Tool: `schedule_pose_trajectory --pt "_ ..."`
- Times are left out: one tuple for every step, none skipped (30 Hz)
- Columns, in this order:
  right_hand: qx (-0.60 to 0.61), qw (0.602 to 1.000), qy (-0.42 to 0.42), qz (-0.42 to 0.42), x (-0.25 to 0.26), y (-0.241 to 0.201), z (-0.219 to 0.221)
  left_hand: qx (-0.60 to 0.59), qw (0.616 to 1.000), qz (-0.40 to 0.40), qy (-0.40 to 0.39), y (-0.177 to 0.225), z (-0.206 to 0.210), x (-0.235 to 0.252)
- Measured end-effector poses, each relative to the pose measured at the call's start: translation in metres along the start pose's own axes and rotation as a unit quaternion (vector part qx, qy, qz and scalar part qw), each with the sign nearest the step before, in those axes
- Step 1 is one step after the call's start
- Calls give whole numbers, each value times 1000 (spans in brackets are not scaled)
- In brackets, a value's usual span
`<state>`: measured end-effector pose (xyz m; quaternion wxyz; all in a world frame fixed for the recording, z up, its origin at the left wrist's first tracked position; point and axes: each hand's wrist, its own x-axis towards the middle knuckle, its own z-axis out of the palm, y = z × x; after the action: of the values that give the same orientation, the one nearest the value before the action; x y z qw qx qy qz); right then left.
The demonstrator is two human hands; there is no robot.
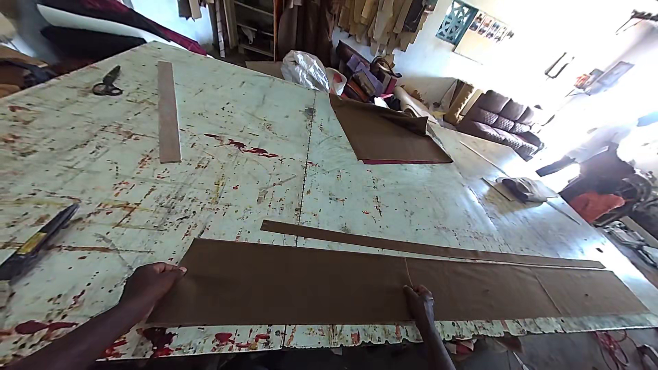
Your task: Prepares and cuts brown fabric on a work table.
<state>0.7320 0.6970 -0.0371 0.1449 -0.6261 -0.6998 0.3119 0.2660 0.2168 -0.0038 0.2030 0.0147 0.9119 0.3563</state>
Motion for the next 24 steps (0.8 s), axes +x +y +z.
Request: schedule_pose_trajectory --pt "4 1000 -1 0 0 0 -1 1 1000 2 5 -1 1 1" --pt "9 1000 -3 -3 -1 -1 -1 6 1000 6 10 -1 1 3" --pt "11 1000 -1 -9 -3 -2 -2 15 1000 9 13 -1 1 3" --pt "9 1000 4 -17 -5 -4 -2 24 1000 10 14 1 1 3" --pt "2 1000 8 -27 -7 -6 -2 29 999 11 14 3 1 2" --pt "-13 999 14 -35 -10 -8 -2 31 999 9 11 4 1 1" --pt "-28 998 24 -41 -12 -8 -1 34 999 5 7 5 2 2" --pt "-37 998 31 -44 -13 -7 1 34 999 2 1 5 4 3" --pt "-43 997 35 -45 -14 -6 2 35 999 -1 -4 5 5 4" --pt "-47 997 36 -45 -14 -4 4 39 999 -1 -8 5 7 4" --pt "-47 997 35 -46 -14 -3 4 50 999 2 -11 5 8 4" --pt "-45 997 35 -47 -14 -3 4 67 998 8 -13 6 8 4" --pt "-41 997 34 -47 -14 -3 4 86 996 15 -14 7 7 4" --pt "-38 998 31 -46 -14 -3 4 100 995 21 -12 8 7 4" --pt "-36 998 29 -46 -14 -3 3 106 994 26 -10 9 6 4" --pt "-37 998 28 -44 -14 -3 3 104 994 31 -8 10 5 3" --pt "-39 998 29 -45 -14 -4 3 93 995 37 -9 11 4 3" --pt "-40 998 30 -45 -14 -3 3 77 996 42 -9 9 4 4" --pt "-41 998 29 -46 -14 -2 4 57 997 45 -7 8 3 4" --pt "-42 998 30 -47 -13 -2 5 38 998 48 -3 7 3 3" --pt "-43 997 32 -49 -13 -1 5 25 998 52 3 9 3 1" --pt "-42 997 36 -53 -13 0 5 20 998 58 8 10 2 -1" --pt "-44 997 40 -58 -13 1 6 18 998 63 11 11 2 -2" --pt "-45 996 44 -62 -13 2 6 16 997 68 12 11 1 -4"
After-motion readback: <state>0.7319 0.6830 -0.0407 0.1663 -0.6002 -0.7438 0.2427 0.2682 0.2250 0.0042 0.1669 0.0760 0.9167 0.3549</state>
